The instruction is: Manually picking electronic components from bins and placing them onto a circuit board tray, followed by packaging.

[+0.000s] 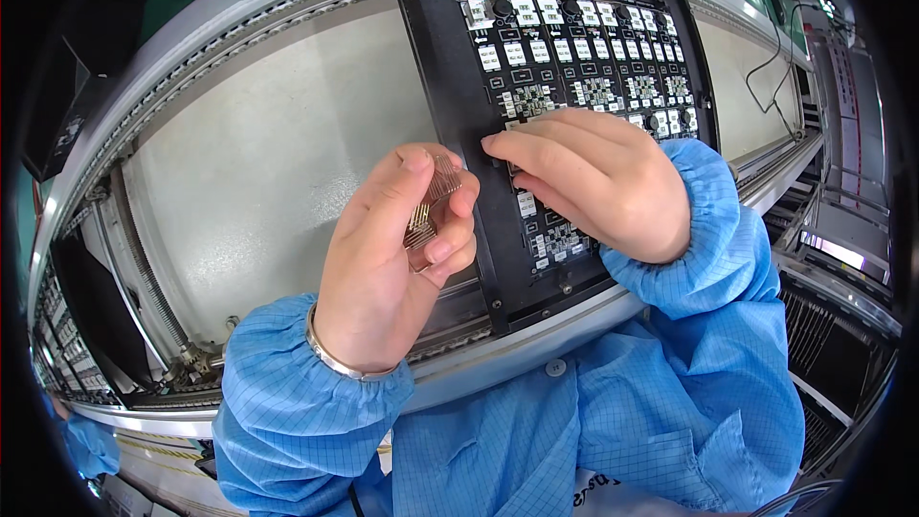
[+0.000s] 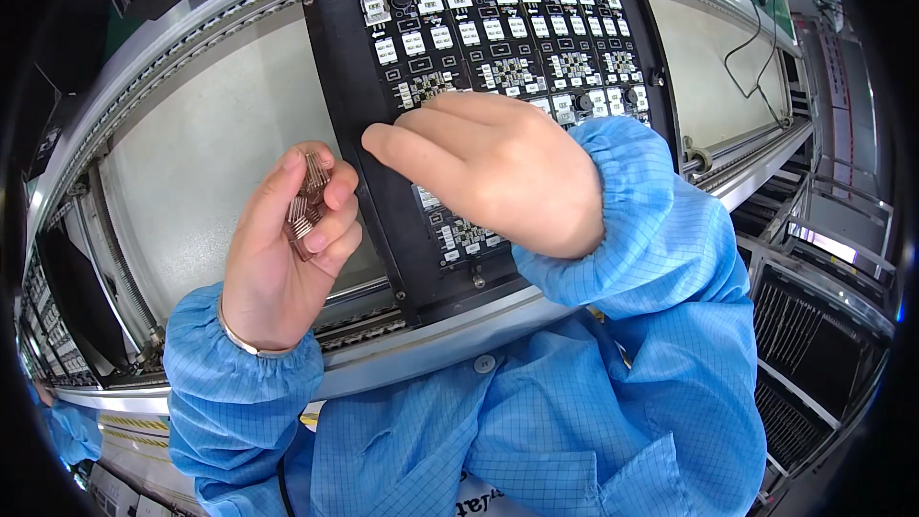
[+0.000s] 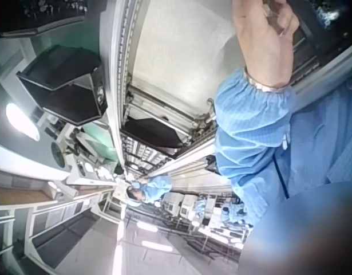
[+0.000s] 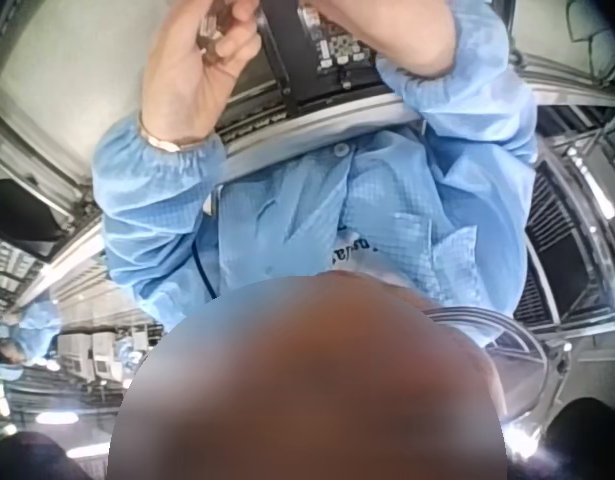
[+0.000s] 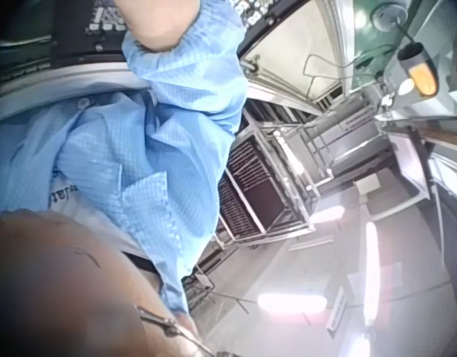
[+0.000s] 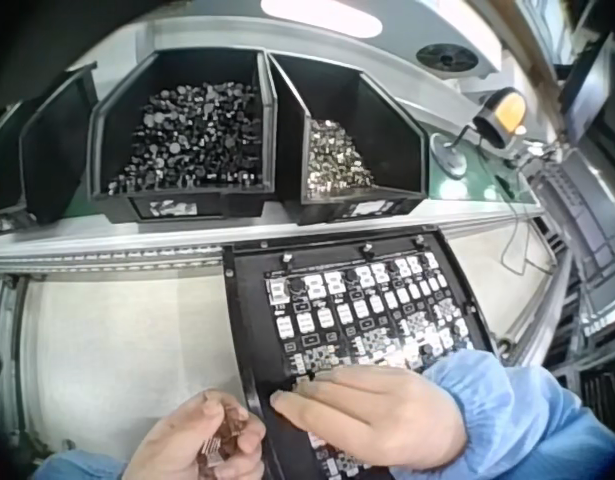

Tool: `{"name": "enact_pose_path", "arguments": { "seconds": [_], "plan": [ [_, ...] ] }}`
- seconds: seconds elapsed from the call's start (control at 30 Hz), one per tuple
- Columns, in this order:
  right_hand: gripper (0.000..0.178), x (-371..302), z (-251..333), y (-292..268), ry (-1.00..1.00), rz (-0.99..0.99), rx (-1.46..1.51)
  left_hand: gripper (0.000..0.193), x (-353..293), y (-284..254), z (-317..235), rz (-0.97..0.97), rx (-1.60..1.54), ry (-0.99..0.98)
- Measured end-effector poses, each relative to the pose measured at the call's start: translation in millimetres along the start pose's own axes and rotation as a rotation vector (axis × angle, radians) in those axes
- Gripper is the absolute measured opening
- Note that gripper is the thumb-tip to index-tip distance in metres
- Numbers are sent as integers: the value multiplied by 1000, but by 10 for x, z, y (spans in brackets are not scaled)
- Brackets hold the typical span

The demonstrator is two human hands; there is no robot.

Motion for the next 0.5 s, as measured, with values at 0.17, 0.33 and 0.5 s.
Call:
{"name": "enact_pose_path", "arguments": {
  "seconds": [0.17, 0.33, 0.5],
  "plan": [
    [37, -18, 17, 39, 4, 26, -23, 22, -1, -6, -28, 5, 22, 23],
    [31, 7, -73, -27, 75, -82, 32, 24, -34, 36, -56, 52, 23, 54],
    [32, -11, -90, -88, 72, -50, -11, 27, -18, 86, -2, 122, 32, 25]
  ]
}}
Point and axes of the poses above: each hand's wrist, its own x-axis towards the middle knuckle, its own y-axis out of the palm, z = x × y, the point moved 9 cm from there along x, towards the middle knuckle, and after that the axes turned 6 degrees about -z, right-handed, at the moved point
